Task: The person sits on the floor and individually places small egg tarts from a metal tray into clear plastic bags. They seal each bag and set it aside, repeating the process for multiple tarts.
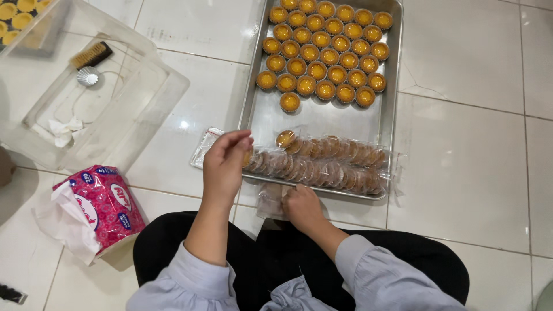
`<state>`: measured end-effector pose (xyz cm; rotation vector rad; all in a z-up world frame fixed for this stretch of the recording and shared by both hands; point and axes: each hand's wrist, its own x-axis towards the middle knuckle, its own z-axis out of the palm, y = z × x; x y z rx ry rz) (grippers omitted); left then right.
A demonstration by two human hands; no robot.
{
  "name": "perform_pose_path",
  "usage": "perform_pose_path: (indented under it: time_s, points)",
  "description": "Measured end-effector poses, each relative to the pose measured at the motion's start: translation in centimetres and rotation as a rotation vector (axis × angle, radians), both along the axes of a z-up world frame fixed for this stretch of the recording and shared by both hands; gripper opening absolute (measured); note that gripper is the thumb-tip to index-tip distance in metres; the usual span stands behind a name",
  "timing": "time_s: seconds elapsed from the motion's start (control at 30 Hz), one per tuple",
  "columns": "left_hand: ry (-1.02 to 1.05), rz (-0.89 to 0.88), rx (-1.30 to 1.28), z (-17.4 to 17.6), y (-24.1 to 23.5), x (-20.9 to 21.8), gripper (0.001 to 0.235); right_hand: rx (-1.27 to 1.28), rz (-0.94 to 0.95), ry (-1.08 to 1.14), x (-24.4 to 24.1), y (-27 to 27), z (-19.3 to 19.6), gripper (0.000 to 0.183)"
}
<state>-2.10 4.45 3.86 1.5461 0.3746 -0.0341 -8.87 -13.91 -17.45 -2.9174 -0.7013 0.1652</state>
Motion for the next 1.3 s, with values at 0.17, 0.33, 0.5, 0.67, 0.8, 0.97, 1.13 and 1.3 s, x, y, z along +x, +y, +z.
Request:
perform_pose_path:
  time_s: [0.17,0.33,0.5,0.67,0.8,0.97,1.13,1.3]
  points:
    - [0.136,-0.004,-0.089,0.3,0.1,-0.2,0.03,0.579,-0.509,0.504,1.8,0.2,9.2,0.02]
    - [0.141,-0.338,-0.093,0.8,-2.2,-0.8,0.141,1.033,-0.929,0.454,3.7,-1.7,13.0,0.014]
    - [0.23,-0.1,0.037,-5.1,-5.8,-0.9,0.019,1.092,-0.907,0.41,3.4,-1.7,12.0,0.022]
    - [0.249,-0.216,0.096,-6.7,-5.2,0.1,0.013,1.474,-0.802,0.512,3.9,-2.1,15.8,0.075]
    - [0.303,-0.363,0.189,-6.6,-4.5,0.2,0.019,1.675,-0.776,0.575,5.0,-4.0,14.4,0.058]
    - [0.288,-0.242,-0.346,-3.8,-5.1,-0.5,0.051,1.692,-0.817,0.536,5.1,-3.9,14.2,0.054]
    - [0.235,-0.241,-0.2,-6.7,-6.1,0.1,0.02,1.51,-0.75,0.441,4.9,-3.7,13.5,0.053]
    - [0.212,-0.245,-0.201,-6.1,-6.4,0.0,0.019,1.536,-0.747,0.407,5.2,-4.0,13.2,0.051]
